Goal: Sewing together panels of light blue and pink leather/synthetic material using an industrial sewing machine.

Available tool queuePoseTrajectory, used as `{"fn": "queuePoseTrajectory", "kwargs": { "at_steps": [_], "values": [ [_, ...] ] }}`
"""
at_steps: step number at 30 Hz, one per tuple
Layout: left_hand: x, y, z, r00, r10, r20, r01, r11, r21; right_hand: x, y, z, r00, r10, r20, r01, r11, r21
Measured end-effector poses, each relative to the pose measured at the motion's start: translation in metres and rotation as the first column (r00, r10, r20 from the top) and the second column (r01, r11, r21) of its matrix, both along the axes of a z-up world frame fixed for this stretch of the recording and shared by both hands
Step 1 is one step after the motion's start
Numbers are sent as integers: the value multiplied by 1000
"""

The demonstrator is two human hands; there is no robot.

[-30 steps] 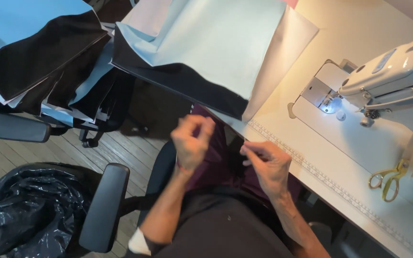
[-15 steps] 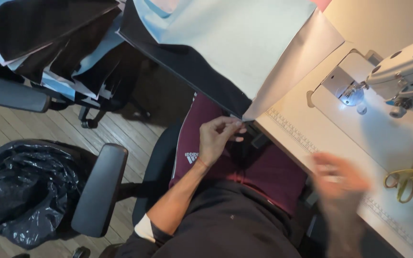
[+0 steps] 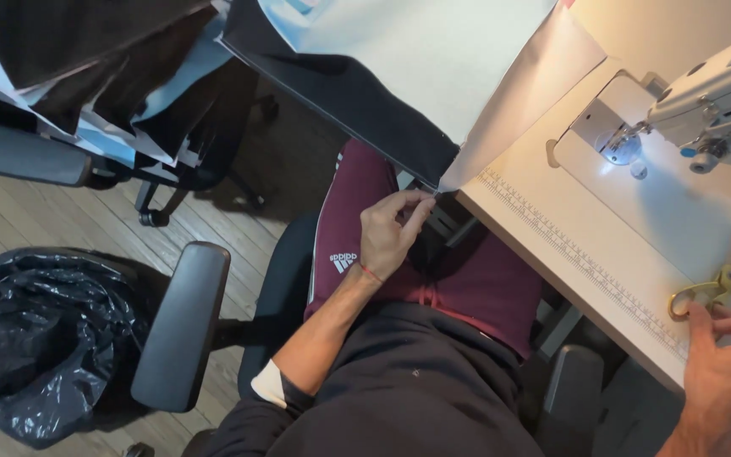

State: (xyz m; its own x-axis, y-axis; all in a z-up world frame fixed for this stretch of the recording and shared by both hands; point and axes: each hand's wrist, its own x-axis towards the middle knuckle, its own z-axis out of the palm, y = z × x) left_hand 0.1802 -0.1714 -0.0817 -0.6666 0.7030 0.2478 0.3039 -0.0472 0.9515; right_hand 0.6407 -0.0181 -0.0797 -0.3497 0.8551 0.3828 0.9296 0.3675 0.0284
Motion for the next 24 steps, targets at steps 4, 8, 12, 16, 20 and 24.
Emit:
{"fn": "queuePoseTrajectory", "kwargs": {
  "at_steps": [4,8,12,16,20,24],
  "values": [
    [-4,0,3,992,38,-117,-32,998,57,-58,-5,56,974,-227,-3,224,960,-166],
    [-8,1,9,973,58,-224,-63,998,-17,-14,26,16,991,-129,22,131,986,-105],
    [-10,1,3,943,91,-320,-74,995,64,61,84,-53,681,-121,-722,-332,828,-452],
    [-6,1,2,939,102,-329,-109,994,-3,-69,8,63,720,-4,-694,-488,708,-510],
    [-6,-1,0,916,137,-377,-120,990,69,-134,4,71,940,-82,-331,-341,-203,-918],
    [-6,-1,3,916,119,-382,-111,993,43,-205,5,82,935,218,-280,-115,-561,-820]
  ]
}}
